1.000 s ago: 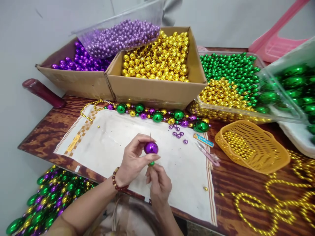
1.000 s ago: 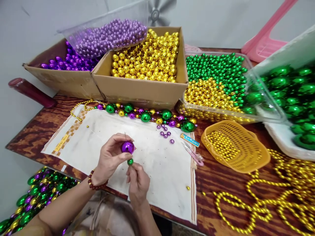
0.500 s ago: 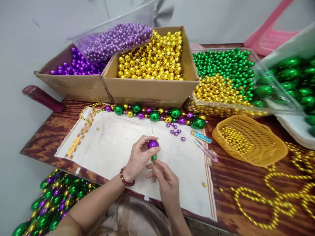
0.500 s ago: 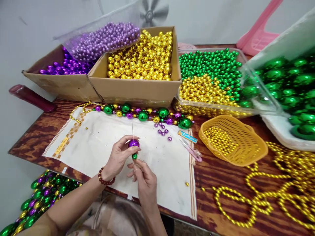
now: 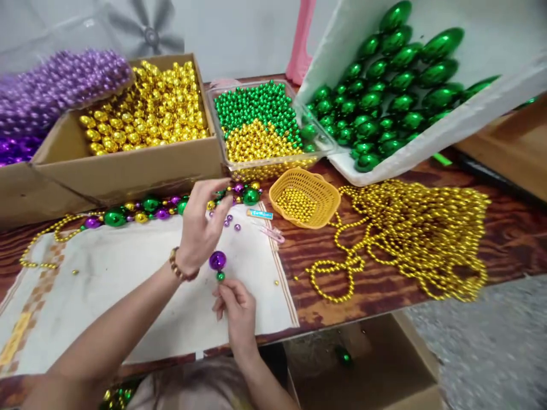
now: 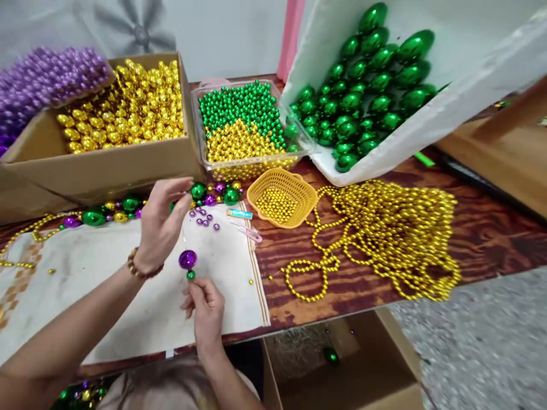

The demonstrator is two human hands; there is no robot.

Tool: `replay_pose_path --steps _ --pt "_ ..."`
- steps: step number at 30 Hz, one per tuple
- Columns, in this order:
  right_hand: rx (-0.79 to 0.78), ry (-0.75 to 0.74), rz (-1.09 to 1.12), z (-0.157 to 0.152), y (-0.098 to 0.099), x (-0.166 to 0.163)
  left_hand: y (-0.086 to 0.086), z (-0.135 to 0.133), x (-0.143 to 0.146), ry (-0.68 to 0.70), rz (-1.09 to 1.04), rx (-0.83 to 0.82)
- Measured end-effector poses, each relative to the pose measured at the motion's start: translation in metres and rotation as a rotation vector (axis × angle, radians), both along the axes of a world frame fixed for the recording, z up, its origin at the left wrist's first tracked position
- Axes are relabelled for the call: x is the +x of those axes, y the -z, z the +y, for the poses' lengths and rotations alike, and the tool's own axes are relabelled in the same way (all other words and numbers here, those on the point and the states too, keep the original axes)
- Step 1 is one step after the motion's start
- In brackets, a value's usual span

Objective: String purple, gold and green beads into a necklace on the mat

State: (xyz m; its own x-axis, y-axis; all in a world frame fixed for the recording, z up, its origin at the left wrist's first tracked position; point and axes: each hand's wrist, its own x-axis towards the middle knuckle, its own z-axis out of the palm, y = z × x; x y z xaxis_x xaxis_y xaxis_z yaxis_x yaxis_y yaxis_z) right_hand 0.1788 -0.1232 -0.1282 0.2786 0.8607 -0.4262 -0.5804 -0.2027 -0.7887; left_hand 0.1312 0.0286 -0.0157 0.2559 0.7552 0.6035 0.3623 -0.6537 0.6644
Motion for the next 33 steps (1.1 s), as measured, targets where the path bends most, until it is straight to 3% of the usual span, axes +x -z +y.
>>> replay_pose_path --steps 4,9,12,15,18,20,24,28,33 --pt "0.027 -0.029 0.011 -0.006 0.012 0.001 -0.016 0.080 0.050 0.100 0.243 -0.012" --pt "0.083 -0.113 -0.055 -0.011 0.029 0.000 -0.013 0.167 0.107 0.131 0.492 -0.083" --pt "0.091 -0.168 -0.069 -0.013 0.031 0.002 -0.007 0.194 0.130 0.176 0.661 -0.257" --pt "0.101 -0.174 -0.081 -0.014 0.033 0.002 -0.008 0.204 0.141 0.198 0.695 -0.381" --pt "0.107 -0.113 -0.068 -0.013 0.038 -0.002 -0.020 0.198 0.134 0.198 0.631 -0.375" --pt "0.110 -0.072 -0.046 -0.013 0.040 -0.003 -0.032 0.183 0.115 0.253 0.457 -0.435" --pt "0.139 -0.029 -0.075 -0.013 0.029 0.002 -0.046 0.127 0.049 0.458 -0.124 -0.810" --pt "0.189 -0.058 -0.193 -0.016 0.005 0.011 -0.029 0.062 -0.019 0.459 -0.543 -1.106" --pt "0.243 -0.176 -0.325 -0.016 -0.016 0.010 0.008 0.009 -0.063 0.280 -0.914 -1.205"
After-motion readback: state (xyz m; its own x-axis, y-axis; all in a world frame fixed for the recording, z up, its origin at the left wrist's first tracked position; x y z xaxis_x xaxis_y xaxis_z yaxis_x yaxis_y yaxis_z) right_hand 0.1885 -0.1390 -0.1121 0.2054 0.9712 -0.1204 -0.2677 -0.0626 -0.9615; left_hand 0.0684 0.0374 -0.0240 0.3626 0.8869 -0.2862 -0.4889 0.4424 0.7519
